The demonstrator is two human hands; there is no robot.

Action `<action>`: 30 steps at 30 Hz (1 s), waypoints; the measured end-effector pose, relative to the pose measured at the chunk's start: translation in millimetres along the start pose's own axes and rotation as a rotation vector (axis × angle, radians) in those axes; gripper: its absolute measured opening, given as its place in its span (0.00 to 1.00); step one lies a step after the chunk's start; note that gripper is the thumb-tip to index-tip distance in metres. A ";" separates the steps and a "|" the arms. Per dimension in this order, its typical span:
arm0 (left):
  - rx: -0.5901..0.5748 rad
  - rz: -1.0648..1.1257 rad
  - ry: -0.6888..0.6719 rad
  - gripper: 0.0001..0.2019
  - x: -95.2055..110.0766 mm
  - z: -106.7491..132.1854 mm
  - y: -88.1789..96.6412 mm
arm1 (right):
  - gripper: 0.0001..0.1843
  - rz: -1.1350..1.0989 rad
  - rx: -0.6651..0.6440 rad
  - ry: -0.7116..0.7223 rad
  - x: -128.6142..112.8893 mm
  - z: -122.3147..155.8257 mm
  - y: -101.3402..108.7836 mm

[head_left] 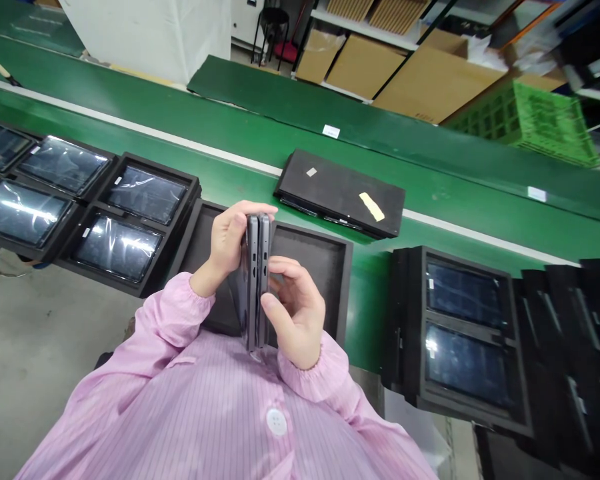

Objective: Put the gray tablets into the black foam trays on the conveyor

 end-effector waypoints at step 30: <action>0.141 0.047 0.170 0.31 -29.8 -11.7 -2.1 | 0.49 0.216 -0.250 0.047 10.6 5.0 -4.5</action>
Point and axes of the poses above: each hand's wrist, its own z-axis away from the middle knuckle, its own y-axis out of the back of the hand, x = y × z, the point moved 3 cm from there along -z, towards the middle knuckle, and after that the axes turned 11 degrees about -x, right-handed, at the moved point
